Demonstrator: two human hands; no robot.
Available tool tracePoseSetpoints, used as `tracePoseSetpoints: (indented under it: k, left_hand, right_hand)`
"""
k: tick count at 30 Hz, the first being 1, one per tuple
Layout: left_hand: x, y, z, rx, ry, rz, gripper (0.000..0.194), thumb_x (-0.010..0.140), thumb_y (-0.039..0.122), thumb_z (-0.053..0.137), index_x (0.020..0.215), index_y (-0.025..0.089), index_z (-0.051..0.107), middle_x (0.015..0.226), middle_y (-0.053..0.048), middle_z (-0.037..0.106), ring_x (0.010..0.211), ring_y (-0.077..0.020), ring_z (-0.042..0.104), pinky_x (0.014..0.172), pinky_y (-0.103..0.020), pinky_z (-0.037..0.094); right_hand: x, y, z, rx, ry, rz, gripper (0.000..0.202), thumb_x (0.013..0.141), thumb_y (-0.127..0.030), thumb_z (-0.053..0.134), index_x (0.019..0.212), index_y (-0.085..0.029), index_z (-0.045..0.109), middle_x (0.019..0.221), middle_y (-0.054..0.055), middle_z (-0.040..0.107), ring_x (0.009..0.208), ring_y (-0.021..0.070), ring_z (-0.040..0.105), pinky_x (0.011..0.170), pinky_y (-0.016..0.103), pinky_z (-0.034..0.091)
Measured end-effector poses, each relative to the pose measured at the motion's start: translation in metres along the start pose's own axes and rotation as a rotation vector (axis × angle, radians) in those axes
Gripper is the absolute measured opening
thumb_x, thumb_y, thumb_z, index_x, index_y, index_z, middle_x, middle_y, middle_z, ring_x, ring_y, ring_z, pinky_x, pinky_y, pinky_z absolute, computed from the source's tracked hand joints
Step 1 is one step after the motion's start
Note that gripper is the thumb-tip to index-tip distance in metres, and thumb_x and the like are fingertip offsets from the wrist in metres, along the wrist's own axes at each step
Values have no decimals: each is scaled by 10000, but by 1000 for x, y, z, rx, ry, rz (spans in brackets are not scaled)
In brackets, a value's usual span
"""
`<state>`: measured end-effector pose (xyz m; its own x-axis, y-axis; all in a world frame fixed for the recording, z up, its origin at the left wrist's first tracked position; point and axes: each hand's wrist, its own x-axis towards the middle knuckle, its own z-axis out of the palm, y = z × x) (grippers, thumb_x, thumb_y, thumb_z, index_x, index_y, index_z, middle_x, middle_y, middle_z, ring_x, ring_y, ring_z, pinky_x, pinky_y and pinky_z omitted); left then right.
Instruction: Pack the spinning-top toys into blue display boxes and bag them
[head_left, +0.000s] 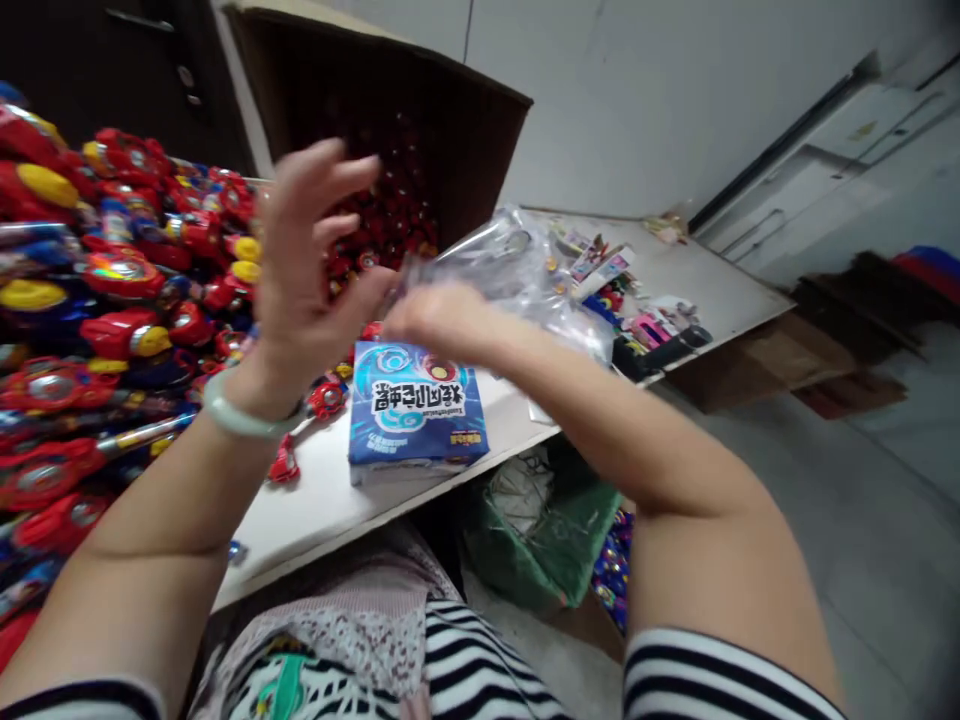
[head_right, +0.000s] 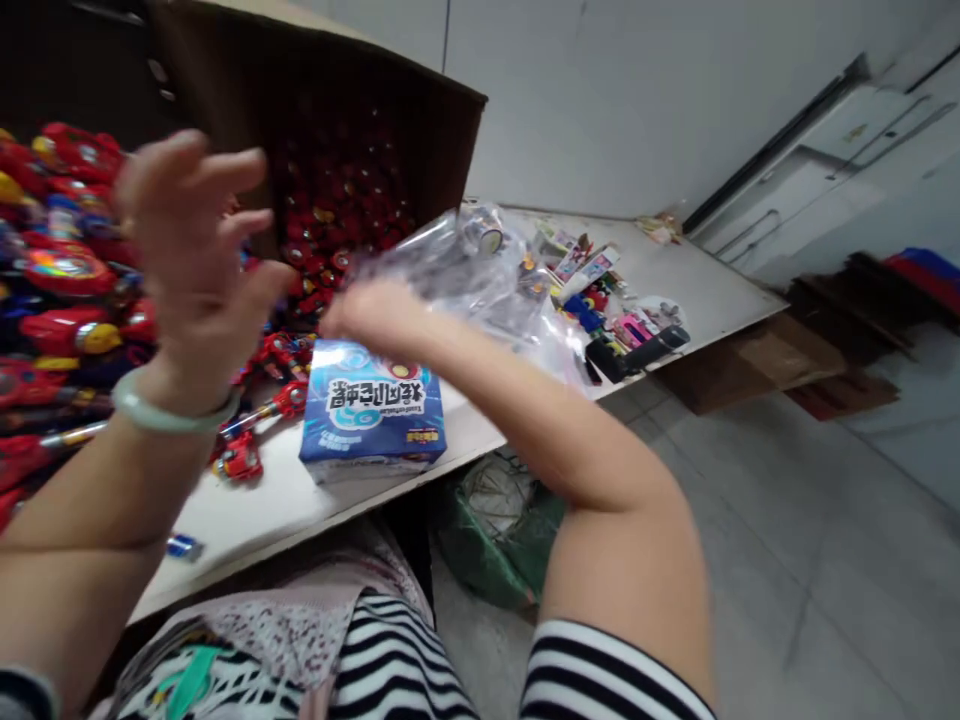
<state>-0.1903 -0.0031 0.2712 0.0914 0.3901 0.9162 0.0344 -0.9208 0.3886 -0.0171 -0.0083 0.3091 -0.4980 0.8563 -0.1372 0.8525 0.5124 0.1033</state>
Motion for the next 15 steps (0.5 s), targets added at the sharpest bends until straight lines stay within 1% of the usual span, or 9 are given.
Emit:
tracePoseSetpoints:
  k: [1, 2, 4, 6, 7, 9, 11, 13, 15]
  left_hand:
    - [9, -2, 6, 57, -199, 73, 691, 933, 534, 523, 1486, 148, 377, 1562, -75, 409, 1477, -263, 353, 1098, -418, 417]
    - [12, -8, 11, 107, -414, 125, 751, 905, 590, 538, 1489, 141, 388, 1594, -96, 361, 1510, -316, 265, 1135, -493, 358]
    - [-4, -29, 17, 172, -793, 123, 758, 871, 593, 632, 1462, 152, 456, 1560, -139, 418, 1505, -377, 269, 1163, -620, 267]
    - [-39, -56, 15, 222, -1021, 27, 736, 847, 528, 717, 1440, 157, 488, 1465, -175, 522, 1444, -389, 382, 1155, -653, 262]
    - [-59, -68, 10, 246, -1078, -11, 741, 827, 504, 750, 1429, 152, 501, 1428, -190, 546, 1403, -387, 428, 1150, -645, 272]
    - [-95, -86, -2, 280, -1072, -52, 719, 813, 474, 770, 1404, 143, 528, 1368, -206, 564, 1306, -355, 496, 1120, -578, 334]
    - [-117, -93, -14, 295, -963, -70, 560, 865, 431, 717, 1321, 130, 593, 1265, -189, 593, 1182, -298, 540, 1036, -474, 419]
    - [-124, -91, -18, 310, -845, -90, 302, 942, 348, 604, 1112, 109, 678, 1073, -153, 627, 1021, -240, 559, 916, -385, 461]
    - [-120, -84, -17, 320, -777, -79, 227, 967, 266, 528, 909, 113, 684, 923, -119, 621, 916, -211, 550, 850, -349, 459]
  right_hand:
    - [2, -31, 24, -41, -75, -111, 221, 925, -177, 556, 956, -234, 768, 1023, 20, 764, 1039, 237, 687, 881, 361, 562]
    - [-2, -57, 47, -56, -106, -177, 200, 892, -138, 596, 900, -236, 770, 983, 14, 770, 992, 222, 695, 879, 348, 564]
    - [-22, -88, 87, -123, -127, -273, 218, 901, -114, 579, 987, -195, 762, 1048, 67, 763, 957, 229, 697, 830, 362, 577]
    - [-52, -96, 113, -111, -79, -281, 278, 931, -251, 602, 1171, -165, 713, 1275, 137, 687, 1074, 285, 667, 834, 418, 583]
    - [-66, -94, 121, -71, -51, -258, 364, 938, -353, 605, 1241, -167, 682, 1373, 152, 626, 1148, 317, 635, 862, 454, 580]
    - [-90, -82, 128, 64, 0, -149, 473, 953, -495, 551, 1306, -195, 649, 1453, 139, 563, 1249, 337, 578, 955, 494, 553]
    - [-103, -69, 129, 175, 84, 64, 454, 992, -455, 470, 1353, -218, 613, 1426, 128, 583, 1265, 304, 577, 1022, 472, 524]
    - [-103, -58, 128, 186, 221, 318, 526, 969, -412, 518, 1454, -209, 512, 1455, 150, 542, 1296, 315, 554, 1059, 475, 494]
    - [-95, -52, 128, 136, 308, 474, 709, 881, -434, 652, 1511, -190, 435, 1512, 173, 471, 1341, 376, 497, 1069, 518, 465]
